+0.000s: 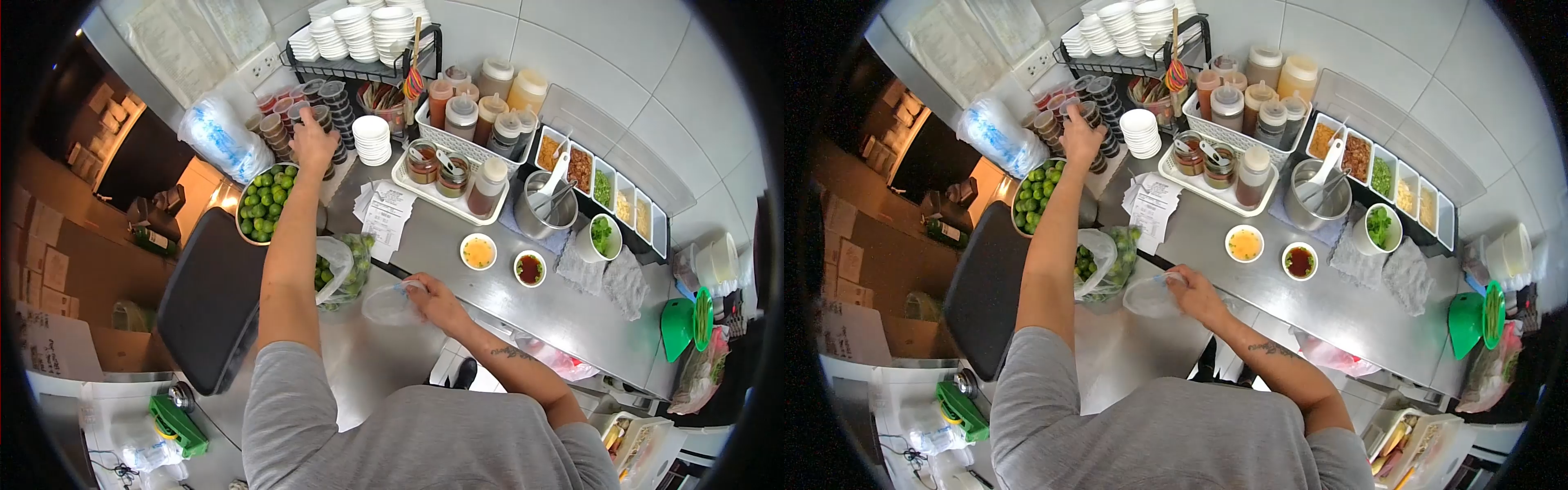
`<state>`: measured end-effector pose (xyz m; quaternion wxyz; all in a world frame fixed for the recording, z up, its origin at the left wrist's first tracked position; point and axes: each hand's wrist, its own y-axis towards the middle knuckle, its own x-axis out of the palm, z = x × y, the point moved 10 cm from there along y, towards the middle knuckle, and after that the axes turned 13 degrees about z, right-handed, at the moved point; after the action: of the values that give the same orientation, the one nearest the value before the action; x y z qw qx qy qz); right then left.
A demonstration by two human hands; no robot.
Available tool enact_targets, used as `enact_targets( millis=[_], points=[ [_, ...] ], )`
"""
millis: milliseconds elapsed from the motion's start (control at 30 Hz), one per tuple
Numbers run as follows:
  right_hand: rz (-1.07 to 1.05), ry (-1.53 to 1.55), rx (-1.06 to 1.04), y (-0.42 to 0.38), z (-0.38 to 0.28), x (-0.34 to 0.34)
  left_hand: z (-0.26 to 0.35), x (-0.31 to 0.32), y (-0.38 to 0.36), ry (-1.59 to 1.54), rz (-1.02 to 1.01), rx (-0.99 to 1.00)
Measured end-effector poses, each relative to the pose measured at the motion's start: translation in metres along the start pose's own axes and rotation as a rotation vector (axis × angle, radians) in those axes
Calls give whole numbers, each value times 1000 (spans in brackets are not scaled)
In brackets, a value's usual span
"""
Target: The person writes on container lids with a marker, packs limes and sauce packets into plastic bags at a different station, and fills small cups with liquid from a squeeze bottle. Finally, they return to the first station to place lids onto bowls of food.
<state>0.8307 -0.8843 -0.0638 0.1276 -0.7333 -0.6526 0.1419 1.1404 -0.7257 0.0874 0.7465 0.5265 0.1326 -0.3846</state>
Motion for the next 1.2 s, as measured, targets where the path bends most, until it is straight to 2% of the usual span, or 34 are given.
enact_targets(
  millis=[100, 200, 267, 333, 400, 467, 533, 567, 667, 833, 867, 933, 967, 1033, 1200],
  points=[
    [22, 11, 15, 8, 0, 0, 3, -21, 5, -153, 88, -12],
    [59, 10, 3, 16, 6, -3, 36, -78, -24, -537, -38, -109],
    [76, 18, -12, 21, 8, -3, 58, -104, -75, -854, -219, -220],
    [83, 32, -24, 24, 8, 0, 73, -141, -134, -626, -286, -27],
    [64, 98, 60, 24, 12, 6, 84, -159, -196, -740, -449, -107],
    [27, 189, 133, 24, 17, 14, 68, -155, -246, -522, -429, 30],
    [-27, 307, 199, 24, 24, 25, 68, -159, -276, -429, -379, 245],
    [-42, 264, 177, 23, 21, 27, 69, -160, -286, -382, -352, 354],
    [-79, 132, 123, 16, 12, 32, 60, -159, -304, -301, -362, 378],
    [-127, -83, 42, 10, -2, 45, 63, -174, -299, -267, -655, 255],
    [-136, -137, 1, 7, -7, 48, 60, -175, -300, -262, -727, 213],
    [-150, -245, -80, 1, -17, 54, 67, -185, -297, -273, -719, 288],
    [-139, -250, -181, -1, -27, 57, 70, -189, -295, -280, -715, 326],
    [-118, -260, -380, -8, -47, 61, 68, -189, -297, -248, -797, 260],
    [-284, -135, -97, -5, -32, 75, 52, -178, -287, -303, -904, 215]
  ],
)
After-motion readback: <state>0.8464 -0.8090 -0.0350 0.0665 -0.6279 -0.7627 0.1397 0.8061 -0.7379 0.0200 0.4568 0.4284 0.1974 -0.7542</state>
